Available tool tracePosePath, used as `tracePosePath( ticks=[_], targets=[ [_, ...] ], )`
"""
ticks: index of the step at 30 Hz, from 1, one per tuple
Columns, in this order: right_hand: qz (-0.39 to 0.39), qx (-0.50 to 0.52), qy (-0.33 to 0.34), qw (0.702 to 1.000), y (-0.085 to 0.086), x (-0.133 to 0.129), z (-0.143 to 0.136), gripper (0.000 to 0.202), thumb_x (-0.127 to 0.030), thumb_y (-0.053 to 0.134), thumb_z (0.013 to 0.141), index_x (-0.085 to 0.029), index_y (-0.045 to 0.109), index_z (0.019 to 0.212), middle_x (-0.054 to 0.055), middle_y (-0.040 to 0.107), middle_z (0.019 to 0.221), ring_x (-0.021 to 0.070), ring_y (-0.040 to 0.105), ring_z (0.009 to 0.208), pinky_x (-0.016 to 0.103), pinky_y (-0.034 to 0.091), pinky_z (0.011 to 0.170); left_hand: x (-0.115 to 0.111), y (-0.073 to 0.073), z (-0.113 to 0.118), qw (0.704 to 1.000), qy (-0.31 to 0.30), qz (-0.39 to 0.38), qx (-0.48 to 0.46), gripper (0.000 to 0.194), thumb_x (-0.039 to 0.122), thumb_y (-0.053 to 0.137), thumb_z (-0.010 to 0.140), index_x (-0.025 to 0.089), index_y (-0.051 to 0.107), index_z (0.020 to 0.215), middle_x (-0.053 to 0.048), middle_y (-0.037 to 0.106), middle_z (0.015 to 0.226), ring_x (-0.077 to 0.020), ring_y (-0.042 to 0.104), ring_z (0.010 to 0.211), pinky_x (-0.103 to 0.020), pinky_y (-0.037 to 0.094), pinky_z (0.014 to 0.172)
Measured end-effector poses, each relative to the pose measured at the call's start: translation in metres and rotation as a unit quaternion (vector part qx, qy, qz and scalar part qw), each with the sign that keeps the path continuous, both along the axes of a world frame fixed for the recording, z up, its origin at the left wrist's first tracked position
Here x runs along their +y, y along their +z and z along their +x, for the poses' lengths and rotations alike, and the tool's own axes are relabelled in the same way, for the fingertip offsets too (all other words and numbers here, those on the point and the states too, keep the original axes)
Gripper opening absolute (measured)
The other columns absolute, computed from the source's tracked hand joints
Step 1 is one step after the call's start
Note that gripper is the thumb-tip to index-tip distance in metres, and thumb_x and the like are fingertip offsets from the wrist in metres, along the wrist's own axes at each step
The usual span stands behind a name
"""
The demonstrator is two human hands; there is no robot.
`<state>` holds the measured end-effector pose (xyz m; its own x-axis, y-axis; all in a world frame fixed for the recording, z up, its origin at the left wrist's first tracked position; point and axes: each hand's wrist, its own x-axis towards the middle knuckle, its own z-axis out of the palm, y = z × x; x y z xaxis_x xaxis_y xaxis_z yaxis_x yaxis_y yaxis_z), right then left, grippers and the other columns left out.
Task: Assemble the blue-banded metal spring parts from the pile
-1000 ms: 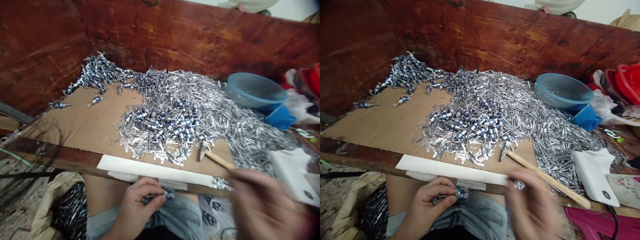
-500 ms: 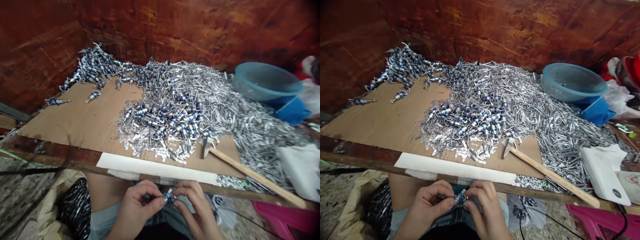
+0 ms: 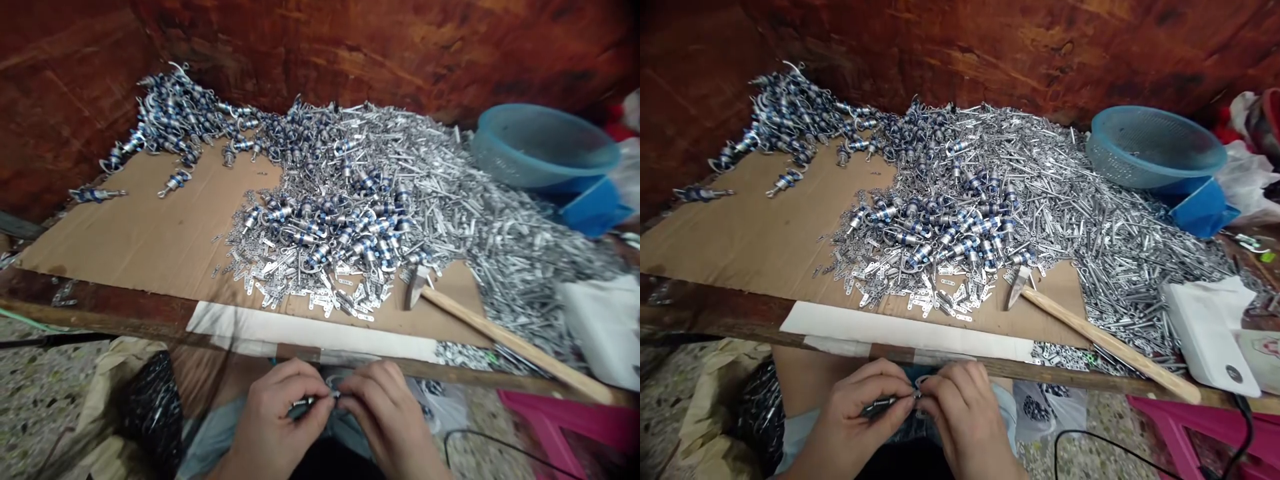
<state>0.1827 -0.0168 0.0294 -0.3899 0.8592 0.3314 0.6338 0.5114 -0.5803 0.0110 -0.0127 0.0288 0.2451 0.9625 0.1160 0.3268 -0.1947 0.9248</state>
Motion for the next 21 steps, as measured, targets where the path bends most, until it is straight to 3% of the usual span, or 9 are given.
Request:
tracePosePath(
  ticks=[9,12,16,21],
  targets=[
    [-0.05,-0.029,-0.005,0.998,-0.016,-0.02,0.004,0.006,-0.019,0.049,0.089,-0.021,0.053,0.092,0.001,0.06,0.08,0.0148,0.054,0.073,0.028,0.041,0.067,-0.006,-0.004,-0.002,0.998,-0.031,0.007,0.056,0.012,0.013,0.056,0.08,0.017,0.062,0.071,-0.001,0.064,0.07,-0.012,0.062,0.065,-0.019,0.051,0.059],
    [-0.07,-0.033,-0.031,0.997,-0.017,-0.017,0.002,0.006,-0.016,0.049,0.088,-0.021,0.052,0.088,0.0,0.059,0.079,0.0149,0.052,0.073,0.029,0.038,0.067,-0.007,-0.012,-0.001,0.989,-0.014,0.098,0.107,0.009,0.015,0.056,0.083,0.017,0.064,0.079,-0.002,0.066,0.074,-0.0129,0.062,0.068,-0.021,0.051,0.062],
    [-0.108,-0.039,-0.077,0.99,-0.015,-0.002,-0.008,0.011,-0.014,0.047,0.088,-0.022,0.052,0.082,-0.001,0.06,0.077,0.0156,0.052,0.073,0.031,0.033,0.07,-0.002,-0.031,-0.005,0.945,0.035,0.28,0.167,0.014,0.02,0.057,0.086,0.016,0.065,0.097,-0.005,0.069,0.087,-0.0182,0.061,0.087,-0.032,0.048,0.083],
    [-0.096,-0.052,-0.16,0.981,-0.015,0.006,-0.019,0.01,-0.02,0.052,0.086,-0.023,0.056,0.078,-0.001,0.06,0.076,0.0174,0.05,0.073,0.034,0.027,0.07,0.004,-0.039,-0.011,0.923,-0.01,0.298,0.243,0.021,0.024,0.056,0.087,0.016,0.063,0.105,-0.003,0.069,0.099,-0.0214,0.053,0.105,-0.043,0.028,0.106]
  ],
)
